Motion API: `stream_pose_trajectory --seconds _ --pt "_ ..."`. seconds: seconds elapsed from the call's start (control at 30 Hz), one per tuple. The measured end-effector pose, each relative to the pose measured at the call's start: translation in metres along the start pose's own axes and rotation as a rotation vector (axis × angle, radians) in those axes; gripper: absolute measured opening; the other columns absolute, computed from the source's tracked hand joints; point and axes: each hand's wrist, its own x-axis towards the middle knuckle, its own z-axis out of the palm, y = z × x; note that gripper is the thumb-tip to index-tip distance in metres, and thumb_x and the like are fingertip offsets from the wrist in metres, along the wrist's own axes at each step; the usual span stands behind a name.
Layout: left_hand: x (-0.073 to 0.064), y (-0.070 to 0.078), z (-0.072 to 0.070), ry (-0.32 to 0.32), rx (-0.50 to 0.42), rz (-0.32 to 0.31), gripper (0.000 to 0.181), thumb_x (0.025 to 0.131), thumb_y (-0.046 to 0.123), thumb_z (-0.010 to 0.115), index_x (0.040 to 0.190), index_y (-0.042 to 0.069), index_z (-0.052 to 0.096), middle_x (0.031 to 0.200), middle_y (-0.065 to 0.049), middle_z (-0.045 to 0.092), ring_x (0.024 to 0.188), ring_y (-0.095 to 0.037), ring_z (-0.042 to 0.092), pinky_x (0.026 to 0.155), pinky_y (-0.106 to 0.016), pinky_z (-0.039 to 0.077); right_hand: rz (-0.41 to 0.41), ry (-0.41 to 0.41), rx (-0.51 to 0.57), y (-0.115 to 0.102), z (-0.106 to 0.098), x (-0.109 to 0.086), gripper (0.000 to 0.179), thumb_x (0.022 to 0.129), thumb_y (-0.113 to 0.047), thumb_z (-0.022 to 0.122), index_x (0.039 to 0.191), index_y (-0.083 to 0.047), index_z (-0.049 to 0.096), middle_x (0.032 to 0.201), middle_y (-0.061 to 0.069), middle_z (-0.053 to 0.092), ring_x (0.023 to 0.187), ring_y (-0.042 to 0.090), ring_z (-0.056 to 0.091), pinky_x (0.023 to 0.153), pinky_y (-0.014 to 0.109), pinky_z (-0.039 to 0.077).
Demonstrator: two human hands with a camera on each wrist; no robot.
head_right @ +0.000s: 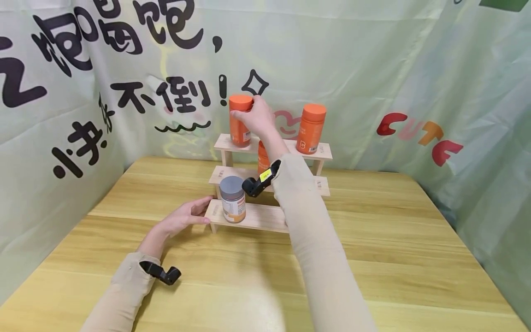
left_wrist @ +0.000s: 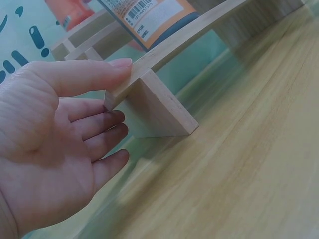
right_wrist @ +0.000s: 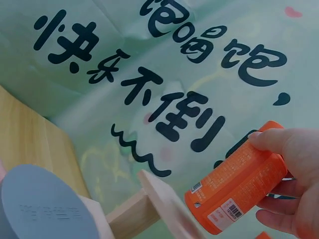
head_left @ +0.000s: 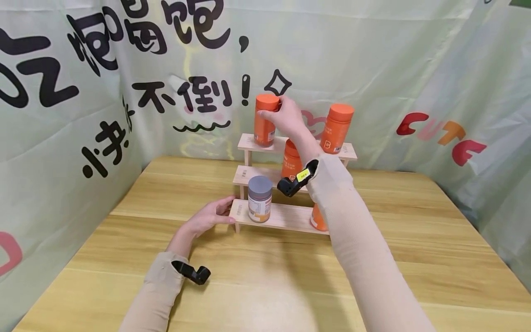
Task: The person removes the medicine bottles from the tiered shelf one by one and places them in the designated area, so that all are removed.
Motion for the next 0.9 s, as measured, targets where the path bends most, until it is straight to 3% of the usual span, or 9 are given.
stream_pose_trajectory --seconds 0.33,0.6,0.8,0.9 --pt "-0.001 0.0 0.001 0.009 -0.005 -0.013 0.082 0.083 0.002 0.063 0.143 -0.012 0.01 0.148 -0.029 0.016 0.135 -0.04 0.02 0.11 -0.046 0.018 0.0 0.028 0.074 -0.005 -0.031 -0.008 0.055 0.087 -0.031 0.063 0.132 -0.009 0.041 0.121 0.004 0.053 0.104 0.016 0.051 0.09 0.028 0.043" --pt "-0.002 0.0 0.001 0.005 -0.001 -0.009 0.082 0.083 0.004 0.064 0.143 -0.011 0.01 0.147 -0.029 0.016 0.135 -0.04 0.02 0.11 -0.047 0.018 0.007 0.096 0.021 -0.007 -0.07 -0.015 0.055 0.087 -0.036 0.061 0.131 -0.008 0.042 0.119 0.004 0.052 0.103 0.016 0.049 0.09 0.028 0.042" --pt "-0.001 0.0 0.001 0.001 -0.008 0.0 0.082 0.083 0.004 0.063 0.143 -0.011 0.009 0.147 -0.029 0.017 0.134 -0.041 0.021 0.109 -0.047 0.02 0.034 0.143 0.075 0.001 -0.103 -0.022 0.058 0.087 -0.037 0.061 0.133 -0.01 0.04 0.12 0.002 0.048 0.103 0.015 0.047 0.092 0.031 0.041" --pt "-0.001 0.0 0.002 0.002 -0.009 0.0 0.082 0.083 0.003 0.063 0.143 -0.011 0.009 0.147 -0.029 0.017 0.134 -0.041 0.021 0.109 -0.047 0.02 0.031 0.167 0.152 0.01 -0.12 -0.028 0.053 0.086 -0.034 0.062 0.13 -0.01 0.041 0.117 0.001 0.048 0.099 0.014 0.046 0.088 0.03 0.041"
